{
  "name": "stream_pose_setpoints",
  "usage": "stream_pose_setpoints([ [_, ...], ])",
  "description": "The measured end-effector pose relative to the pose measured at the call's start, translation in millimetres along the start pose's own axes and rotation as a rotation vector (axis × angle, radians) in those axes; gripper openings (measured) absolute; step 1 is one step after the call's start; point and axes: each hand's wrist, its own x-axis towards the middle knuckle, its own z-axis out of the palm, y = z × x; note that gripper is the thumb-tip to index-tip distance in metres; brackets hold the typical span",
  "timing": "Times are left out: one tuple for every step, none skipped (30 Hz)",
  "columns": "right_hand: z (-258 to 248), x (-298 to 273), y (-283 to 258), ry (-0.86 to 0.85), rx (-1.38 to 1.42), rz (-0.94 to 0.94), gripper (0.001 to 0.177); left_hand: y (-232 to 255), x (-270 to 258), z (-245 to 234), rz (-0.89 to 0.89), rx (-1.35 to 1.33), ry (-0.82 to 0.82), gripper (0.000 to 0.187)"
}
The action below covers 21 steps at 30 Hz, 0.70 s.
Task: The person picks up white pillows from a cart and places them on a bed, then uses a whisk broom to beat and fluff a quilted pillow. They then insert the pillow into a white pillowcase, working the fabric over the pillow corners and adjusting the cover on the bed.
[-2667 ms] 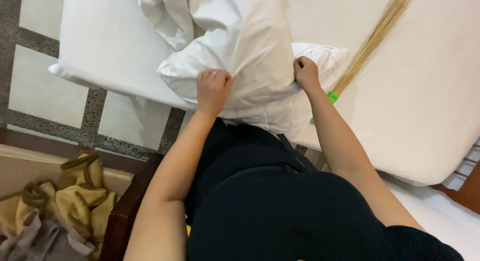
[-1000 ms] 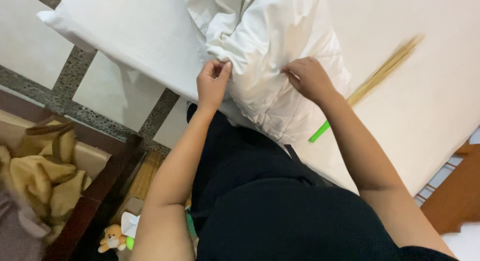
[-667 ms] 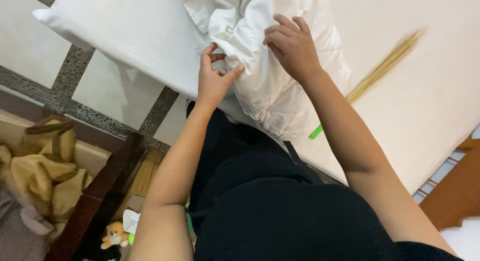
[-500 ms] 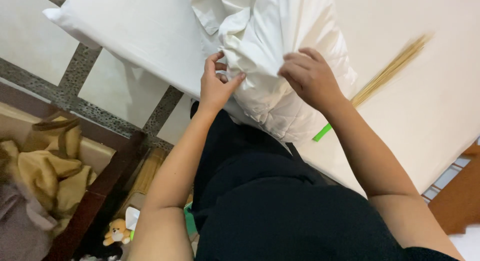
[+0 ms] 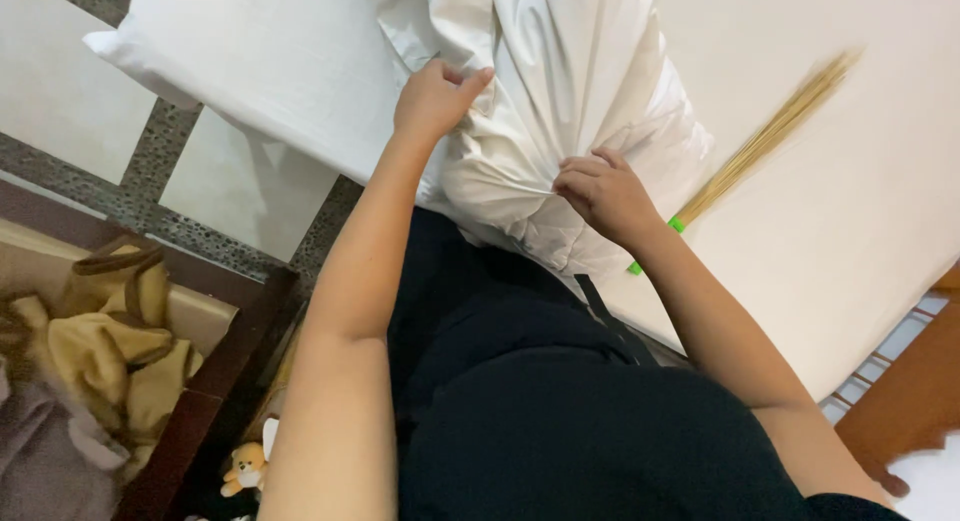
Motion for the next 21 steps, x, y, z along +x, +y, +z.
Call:
stream_pose_setpoints([
  [2,2,0,0.003,0.003,-0.003,0.007,-8,6,-2,0.0,0.005,0.003,0.062],
  [2,2,0,0.008,-0.002,0.015,0.007,-14,12,-1,0.088,0.037,0.033,0.052],
  [3,1,1,0.013,-0.007,0.033,0.007,-21,17,1,0.176,0.069,0.063,0.043],
  [2,3,-1,0.01,-0.007,0.032,0.007,-11,4,-17,0.173,0.068,0.064,0.043],
  [2,5,-4,0.008,-0.007,0.035,0.006,-1,-9,-34,0.176,-0.176,0.117,0.034],
  [2,11,-6,0.006,-0.005,0.032,0.006,8,-21,-55,0.177,-0.417,0.175,0.026],
  [1,17,-10,0.004,-0.002,0.024,0.006,0,-38,-63,0.174,-0.414,0.183,0.026],
  [0,21,-14,0.059,0.036,0.021,0.006,-8,-54,-70,0.272,-0.607,0.201,0.024],
  [-1,26,-18,0.113,0.074,0.018,0.006,-16,-71,-76,0.371,-0.8,0.216,0.022],
  [-1,31,-20,0.107,0.08,0.016,0.006,-29,-83,-71,0.363,-0.798,0.219,0.022],
  [-1,37,-23,0.15,0.049,-0.02,0.007,-43,-95,-66,0.276,-0.909,0.303,0.023],
  [-2,44,-26,0.199,0.017,-0.062,0.008,-55,-106,-63,0.194,-1.017,0.392,0.024],
  [-1,49,-25,0.198,0.021,-0.069,0.008,-54,-116,-57,0.193,-1.014,0.4,0.024],
  [1,55,-25,0.199,0.009,-0.106,0.006,-53,-124,-51,-0.077,-1.009,0.352,0.025],
  [2,62,-24,0.2,-0.003,-0.143,0.006,-53,-131,-45,-0.347,-0.995,0.302,0.031],
  [1,65,-24,0.194,-0.001,-0.148,0.006,-58,-135,-33,-0.351,-0.999,0.308,0.031],
  [1,68,-24,0.172,-0.034,-0.182,0.006,-63,-140,-21,-0.342,-1.007,0.183,0.037],
  [0,71,-23,0.151,-0.07,-0.218,0.005,-68,-143,-8,-0.327,-1.016,0.059,0.043],
  [-2,76,-27,0.145,-0.072,-0.224,0.005,-69,-144,-1,-0.328,-1.022,0.065,0.043],
  [-4,81,-30,0.103,-0.102,-0.223,0.006,-70,-143,5,-0.232,-0.99,0.103,0.046],
  [-6,86,-33,0.061,-0.132,-0.221,0.006,-70,-143,12,-0.136,-0.956,0.142,0.048],
])
